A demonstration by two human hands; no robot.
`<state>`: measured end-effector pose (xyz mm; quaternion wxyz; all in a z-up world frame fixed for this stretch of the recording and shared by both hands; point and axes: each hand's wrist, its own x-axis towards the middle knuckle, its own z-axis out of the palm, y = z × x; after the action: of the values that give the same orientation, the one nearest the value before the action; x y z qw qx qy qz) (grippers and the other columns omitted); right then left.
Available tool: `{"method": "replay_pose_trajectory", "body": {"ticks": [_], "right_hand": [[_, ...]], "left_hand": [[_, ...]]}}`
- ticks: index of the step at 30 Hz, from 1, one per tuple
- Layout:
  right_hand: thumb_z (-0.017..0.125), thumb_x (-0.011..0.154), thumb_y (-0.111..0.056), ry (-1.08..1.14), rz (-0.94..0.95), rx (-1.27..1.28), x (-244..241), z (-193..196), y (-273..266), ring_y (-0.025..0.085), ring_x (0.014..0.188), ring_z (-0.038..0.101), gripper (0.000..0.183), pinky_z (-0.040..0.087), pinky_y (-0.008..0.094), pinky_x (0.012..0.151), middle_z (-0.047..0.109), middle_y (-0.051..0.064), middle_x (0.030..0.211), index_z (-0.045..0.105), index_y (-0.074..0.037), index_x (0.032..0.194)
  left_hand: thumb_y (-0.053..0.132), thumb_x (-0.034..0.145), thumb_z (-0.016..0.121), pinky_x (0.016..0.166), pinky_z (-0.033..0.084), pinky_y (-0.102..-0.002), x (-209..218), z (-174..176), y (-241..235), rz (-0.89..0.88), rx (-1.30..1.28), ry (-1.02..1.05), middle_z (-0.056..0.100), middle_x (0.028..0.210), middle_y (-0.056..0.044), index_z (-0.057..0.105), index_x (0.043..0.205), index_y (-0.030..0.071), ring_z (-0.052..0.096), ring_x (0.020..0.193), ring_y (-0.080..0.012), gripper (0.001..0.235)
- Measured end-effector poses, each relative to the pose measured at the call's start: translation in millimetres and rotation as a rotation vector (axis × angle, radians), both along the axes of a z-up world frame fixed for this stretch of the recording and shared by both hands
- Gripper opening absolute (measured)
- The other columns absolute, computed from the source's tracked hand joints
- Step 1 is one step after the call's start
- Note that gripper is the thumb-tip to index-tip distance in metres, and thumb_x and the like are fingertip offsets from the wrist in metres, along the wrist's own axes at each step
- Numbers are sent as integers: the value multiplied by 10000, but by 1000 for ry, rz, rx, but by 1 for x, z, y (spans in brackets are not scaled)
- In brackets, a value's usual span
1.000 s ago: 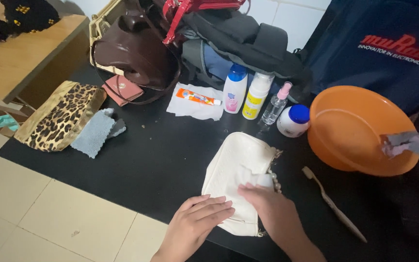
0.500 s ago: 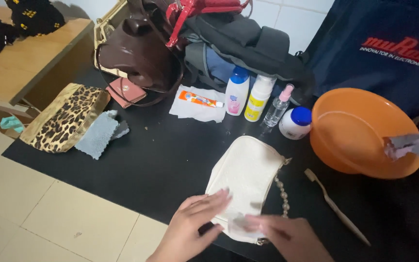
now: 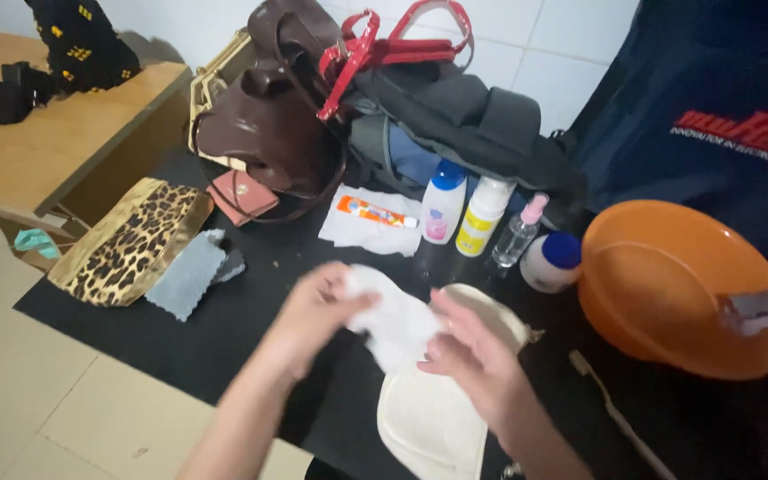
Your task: Cleaning a white handbag using a spray cleaner, a cloth, and a toothbrush at a workstation.
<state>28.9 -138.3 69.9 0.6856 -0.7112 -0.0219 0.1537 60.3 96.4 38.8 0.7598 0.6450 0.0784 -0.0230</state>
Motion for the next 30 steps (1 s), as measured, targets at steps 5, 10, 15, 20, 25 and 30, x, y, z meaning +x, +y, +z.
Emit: {"method": "replay_pose_trajectory", "body": {"ticks": [5, 10, 15, 20, 25, 30], "right_hand": [[629, 941, -189, 246, -166, -355, -6, 1, 5, 66, 1329, 707, 401, 599, 256, 980, 791, -86, 1391, 767, -207, 1316], [625, 989, -185, 277, -230, -242, -13, -47, 0, 151, 491, 459, 310, 309, 276, 475, 770, 89, 709, 887, -90, 1125], [719, 920, -281, -36, -27, -249, -14, -82, -10, 159, 531, 685, 500, 521, 322, 585, 645, 71, 457, 628, -50, 487], [709, 923, -230, -5, -60, -153, -12, -90, -15, 192, 530, 617, 519, 458, 362, 596, 566, 93, 446, 562, -21, 472], [718, 914, -249, -13, -44, -167, -12, -89, -15, 186, 515, 613, 509, 455, 357, 565, 556, 92, 432, 595, -21, 476], [720, 926, -186, -59, -36, -140, -13, -92, -16, 143, 492, 519, 473, 385, 323, 552, 479, 46, 449, 606, -23, 496]], "left_hand": [[183, 836, 692, 669, 460, -320, 72, 50, 56, 240, 683, 14, 708, 826, -2, 654, 907, 155, 623, 725, -139, 85], [239, 792, 639, 676, 426, -443, 173, 21, 107, 119, 1172, -93, 668, 899, -71, 635, 904, 134, 607, 854, -263, 154], [298, 843, 784, 722, 483, -405, 198, 42, 91, -222, 1233, 90, 676, 922, -47, 725, 976, 120, 594, 836, -230, 230], [252, 893, 725, 843, 577, -407, 202, 56, 82, -390, 1358, 179, 752, 1190, -53, 753, 1210, 129, 695, 1030, -296, 342], [290, 785, 838, 879, 520, -355, 211, 56, 87, -411, 1328, 120, 774, 1145, 2, 769, 1201, 130, 680, 1004, -194, 451], [46, 853, 663, 790, 572, -456, 221, 11, 84, -197, 1773, -200, 639, 1169, -86, 679, 1231, 158, 606, 1087, -328, 395]]}}
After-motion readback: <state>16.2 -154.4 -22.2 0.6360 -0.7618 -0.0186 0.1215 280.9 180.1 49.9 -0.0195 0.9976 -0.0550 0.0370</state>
